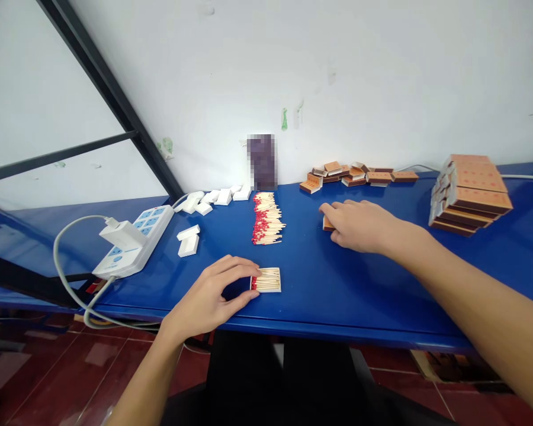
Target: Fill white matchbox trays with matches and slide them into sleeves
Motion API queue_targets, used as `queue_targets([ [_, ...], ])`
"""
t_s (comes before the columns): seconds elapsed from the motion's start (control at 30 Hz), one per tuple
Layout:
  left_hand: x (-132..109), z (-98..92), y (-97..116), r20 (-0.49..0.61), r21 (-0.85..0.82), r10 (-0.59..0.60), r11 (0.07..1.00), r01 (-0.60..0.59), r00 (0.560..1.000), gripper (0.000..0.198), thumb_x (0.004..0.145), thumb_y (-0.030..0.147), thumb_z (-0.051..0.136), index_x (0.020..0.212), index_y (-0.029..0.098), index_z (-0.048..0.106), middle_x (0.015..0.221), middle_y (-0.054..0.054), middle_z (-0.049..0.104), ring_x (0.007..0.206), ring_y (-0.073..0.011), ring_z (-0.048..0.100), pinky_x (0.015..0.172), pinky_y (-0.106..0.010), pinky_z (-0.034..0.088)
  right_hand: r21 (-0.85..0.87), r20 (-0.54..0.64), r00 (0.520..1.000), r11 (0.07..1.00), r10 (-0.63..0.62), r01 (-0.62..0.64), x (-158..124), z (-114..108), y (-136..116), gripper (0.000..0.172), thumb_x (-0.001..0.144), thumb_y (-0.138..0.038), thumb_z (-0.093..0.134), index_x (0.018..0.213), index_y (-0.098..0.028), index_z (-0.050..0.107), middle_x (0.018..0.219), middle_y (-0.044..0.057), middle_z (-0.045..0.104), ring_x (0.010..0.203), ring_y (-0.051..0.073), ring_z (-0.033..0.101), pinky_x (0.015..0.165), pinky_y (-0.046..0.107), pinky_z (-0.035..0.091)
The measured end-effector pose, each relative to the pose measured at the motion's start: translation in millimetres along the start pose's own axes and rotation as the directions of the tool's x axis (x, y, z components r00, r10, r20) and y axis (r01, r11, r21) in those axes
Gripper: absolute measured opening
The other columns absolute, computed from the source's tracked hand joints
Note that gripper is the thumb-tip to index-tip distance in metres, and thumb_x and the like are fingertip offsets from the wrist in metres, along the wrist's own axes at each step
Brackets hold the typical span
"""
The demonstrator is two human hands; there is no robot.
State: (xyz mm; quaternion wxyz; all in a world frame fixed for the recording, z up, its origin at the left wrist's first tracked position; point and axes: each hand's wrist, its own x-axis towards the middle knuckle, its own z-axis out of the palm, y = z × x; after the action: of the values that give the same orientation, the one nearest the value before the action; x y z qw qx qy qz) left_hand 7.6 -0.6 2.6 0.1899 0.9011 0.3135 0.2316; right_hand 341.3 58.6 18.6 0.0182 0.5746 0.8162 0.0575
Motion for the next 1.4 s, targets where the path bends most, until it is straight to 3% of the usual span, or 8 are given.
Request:
queue_targets([
  [0.13, 1.3, 0.0, 0.6, -0.026, 0.024, -0.058, 0.998, 0.058, 0.998, 0.029, 0.094, 0.027, 0.067, 0.122, 0.025, 0.06, 0.12, -0.003, 0.067, 0.107, -0.0219, 0.062, 0.106, -0.04, 0.041, 0.297, 0.053, 0.98, 0.94, -0.191, 0.167, -5.7, -18.8, -30.3, 0.029, 0.076, -0.033, 0.062, 0.104, -0.025, 0.062, 0.099, 0.008, 0.068, 0.081, 0.027, 0.063, 0.066, 0.035, 0.042],
  [0.3, -0.1, 1.4, -1.3, -0.029, 0.033, -0.103, 0.994, 0.104, 0.994, 0.034, 0.094, 0.032, 0.067, 0.126, 0.026, 0.057, 0.123, -0.002, 0.067, 0.103, -0.0234, 0.061, 0.106, -0.042, 0.041, 0.608, 0.007, 0.899, 0.716, -0.438, 0.344, -15.2, -24.7, -80.5, 0.053, 0.075, -0.034, 0.067, 0.125, -0.025, 0.055, 0.092, 0.002, 0.062, 0.077, 0.02, 0.059, 0.068, 0.031, 0.043],
  [0.43, -1.8, 1.6, -3.0, -0.01, 0.001, -0.109, 0.994, 0.109, 0.994, 0.031, 0.094, 0.03, 0.066, 0.124, 0.027, 0.059, 0.119, 0.0, 0.068, 0.09, -0.02, 0.06, 0.092, -0.035, 0.047, 0.588, -0.083, 0.912, 0.719, -0.401, 0.37, -15.2, -15.2, -86.9, 0.055, 0.08, -0.032, 0.065, 0.132, -0.024, 0.049, 0.098, 0.004, 0.063, 0.086, 0.022, 0.06, 0.077, 0.034, 0.045],
  [0.6, -1.8, 0.9, -3.0, 0.005, -0.032, -0.132, 0.991, 0.132, 0.991, 0.033, 0.094, 0.034, 0.068, 0.124, 0.028, 0.059, 0.112, 0.0, 0.068, 0.084, -0.0184, 0.058, 0.087, -0.033, 0.047, 0.626, -0.135, 0.907, 0.675, -0.398, 0.389, -13.3, -12.5, -81.1, 0.051, 0.083, -0.044, 0.068, 0.128, -0.027, 0.054, 0.115, 0.006, 0.066, 0.105, 0.026, 0.06, 0.089, 0.039, 0.045],
  [0.77, -0.6, 0.0, -1.2, -0.004, -0.05, -0.139, 0.989, 0.139, 0.99, 0.086, 0.064, 0.061, 0.084, 0.137, 0.031, 0.049, 0.13, -0.003, 0.061, 0.113, -0.0266, 0.054, 0.1, -0.038, 0.042, 0.703, -0.17, 0.855, 0.548, -0.49, 0.454, -18.2, -9.2, -104.9, 0.036, 0.086, -0.045, 0.069, 0.114, -0.024, 0.064, 0.106, 0.005, 0.068, 0.095, 0.021, 0.062, 0.087, 0.036, 0.046],
  [0.83, 0.1, -0.1, -1.4, 0.006, -0.043, -0.126, 0.991, 0.127, 0.992, 0.092, 0.06, 0.066, 0.083, 0.137, 0.03, 0.049, 0.128, -0.003, 0.062, 0.113, -0.027, 0.054, 0.103, -0.04, 0.039, 0.719, -0.183, 0.836, 0.509, -0.518, 0.473, -20.0, -6.6, -111.8, 0.031, 0.087, -0.041, 0.069, 0.111, -0.023, 0.066, 0.104, 0.004, 0.069, 0.096, 0.02, 0.062, 0.086, 0.034, 0.046],
  [1.17, 0.5, -0.6, -1.3, 0.06, -0.011, -0.051, 0.999, 0.051, 0.997, 0.066, 0.07, 0.061, 0.079, 0.121, 0.025, 0.058, 0.119, -0.003, 0.064, 0.108, -0.0243, 0.058, 0.107, -0.039, 0.034, 0.698, -0.288, 0.761, 0.417, -0.581, 0.583, -18.7, -2.8, -111.9, 0.027, 0.092, -0.032, 0.067, 0.117, -0.021, 0.068, 0.112, 0.005, 0.072, 0.107, 0.02, 0.061, 0.094, 0.033, 0.046],
  [1.4, -3.2, -4.2, -5.2, 0.028, -0.052, -0.081, 0.995, 0.083, 0.996, 0.061, 0.078, 0.055, 0.078, 0.128, 0.029, 0.056, 0.123, -0.003, 0.062, 0.111, -0.0243, 0.056, 0.098, -0.036, 0.044, 0.565, -0.244, 0.796, 0.585, -0.554, 0.581, -26.1, -7.2, -104.0, 0.031, 0.092, -0.035, 0.066, 0.119, -0.018, 0.068, 0.115, 0.008, 0.072, 0.106, 0.021, 0.063, 0.091, 0.034, 0.05],
])
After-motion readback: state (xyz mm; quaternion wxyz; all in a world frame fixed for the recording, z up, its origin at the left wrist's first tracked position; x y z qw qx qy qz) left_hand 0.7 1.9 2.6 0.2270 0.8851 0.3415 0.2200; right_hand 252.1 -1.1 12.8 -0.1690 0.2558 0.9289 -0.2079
